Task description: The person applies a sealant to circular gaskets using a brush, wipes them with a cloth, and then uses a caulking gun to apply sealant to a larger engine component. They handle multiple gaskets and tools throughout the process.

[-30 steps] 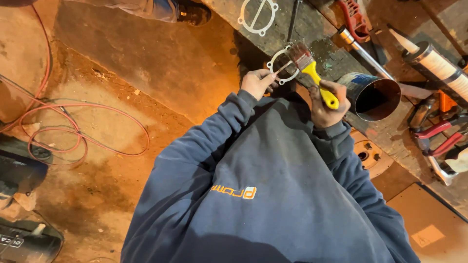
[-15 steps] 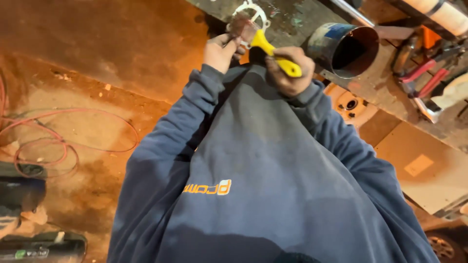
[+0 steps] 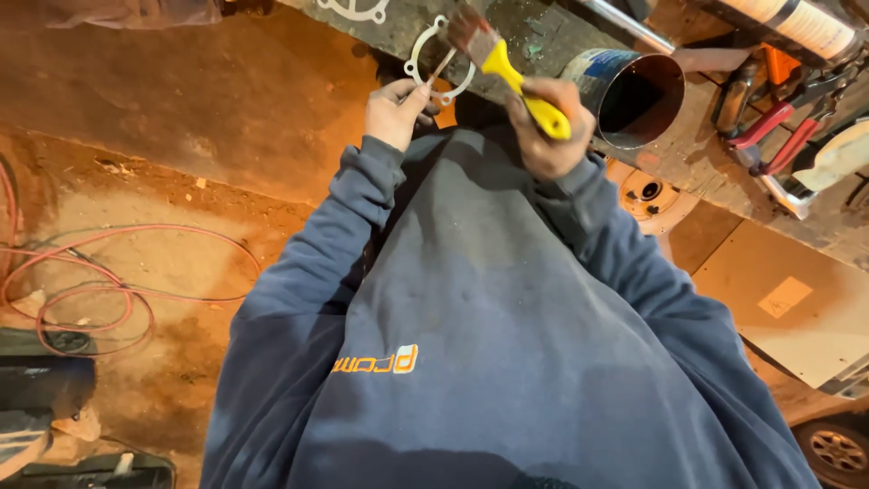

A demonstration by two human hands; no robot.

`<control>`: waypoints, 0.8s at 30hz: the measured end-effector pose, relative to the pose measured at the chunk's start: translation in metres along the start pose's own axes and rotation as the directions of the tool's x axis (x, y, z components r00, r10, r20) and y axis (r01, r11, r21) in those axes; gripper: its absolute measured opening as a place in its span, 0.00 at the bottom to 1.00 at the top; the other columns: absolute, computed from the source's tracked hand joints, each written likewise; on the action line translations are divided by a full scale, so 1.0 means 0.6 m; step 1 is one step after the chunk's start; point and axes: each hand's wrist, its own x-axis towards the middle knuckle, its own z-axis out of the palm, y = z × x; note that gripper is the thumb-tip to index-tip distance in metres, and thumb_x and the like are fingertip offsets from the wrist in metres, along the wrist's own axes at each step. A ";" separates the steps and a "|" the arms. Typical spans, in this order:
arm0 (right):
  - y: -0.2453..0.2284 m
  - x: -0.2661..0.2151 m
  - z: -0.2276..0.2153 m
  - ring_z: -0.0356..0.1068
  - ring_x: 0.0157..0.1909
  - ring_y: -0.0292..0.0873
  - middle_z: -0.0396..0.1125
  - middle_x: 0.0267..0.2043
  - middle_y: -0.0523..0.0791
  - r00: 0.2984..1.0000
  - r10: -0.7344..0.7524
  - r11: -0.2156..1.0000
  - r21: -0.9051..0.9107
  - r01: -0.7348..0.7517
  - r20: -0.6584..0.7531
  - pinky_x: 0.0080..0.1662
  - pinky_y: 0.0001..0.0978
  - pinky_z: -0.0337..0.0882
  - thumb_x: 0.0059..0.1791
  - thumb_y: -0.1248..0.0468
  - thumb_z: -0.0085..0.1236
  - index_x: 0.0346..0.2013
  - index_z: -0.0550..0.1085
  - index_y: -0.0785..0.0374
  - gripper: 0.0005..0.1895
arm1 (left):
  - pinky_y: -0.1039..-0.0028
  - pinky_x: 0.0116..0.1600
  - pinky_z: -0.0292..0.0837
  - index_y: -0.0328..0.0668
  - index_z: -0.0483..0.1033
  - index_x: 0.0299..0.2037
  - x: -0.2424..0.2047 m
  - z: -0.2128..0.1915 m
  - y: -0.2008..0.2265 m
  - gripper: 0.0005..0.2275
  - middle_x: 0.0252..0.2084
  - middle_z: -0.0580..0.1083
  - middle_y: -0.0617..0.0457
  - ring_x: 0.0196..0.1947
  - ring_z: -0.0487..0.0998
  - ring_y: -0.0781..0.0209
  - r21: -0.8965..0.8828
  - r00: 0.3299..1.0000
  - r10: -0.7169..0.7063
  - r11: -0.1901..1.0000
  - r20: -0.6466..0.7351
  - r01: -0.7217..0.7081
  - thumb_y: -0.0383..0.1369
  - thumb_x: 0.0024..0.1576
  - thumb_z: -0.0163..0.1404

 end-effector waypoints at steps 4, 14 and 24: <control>-0.043 -0.040 -0.072 0.73 0.42 0.40 0.72 0.43 0.50 0.998 -0.042 0.999 0.004 0.042 -0.048 0.47 0.30 0.73 0.54 0.72 0.66 0.48 0.73 0.69 0.11 | 0.75 0.35 0.76 0.29 0.80 0.39 -0.020 0.007 0.036 0.12 0.30 0.79 0.50 0.28 0.79 0.66 -0.023 0.996 -0.086 0.996 -0.034 0.085 0.34 0.65 0.52; -0.005 -0.100 -0.253 0.67 0.32 0.38 0.64 0.36 0.45 0.873 0.111 0.993 0.095 -0.074 -0.476 0.38 0.28 0.69 0.58 0.60 0.62 0.47 0.67 0.67 0.15 | 0.77 0.39 0.77 0.29 0.80 0.46 -0.017 0.031 0.141 0.12 0.34 0.80 0.50 0.33 0.80 0.68 0.073 0.994 0.003 0.997 0.106 -0.011 0.34 0.64 0.52; 0.008 -0.005 -0.311 0.70 0.36 0.40 0.70 0.35 0.47 0.998 -0.055 0.961 -0.273 0.041 -0.042 0.42 0.30 0.70 0.56 0.55 0.62 0.42 0.76 0.68 0.16 | 0.77 0.36 0.76 0.30 0.80 0.43 0.040 0.044 0.172 0.10 0.34 0.80 0.51 0.31 0.80 0.67 0.074 0.996 0.066 0.995 -0.058 -0.062 0.33 0.63 0.54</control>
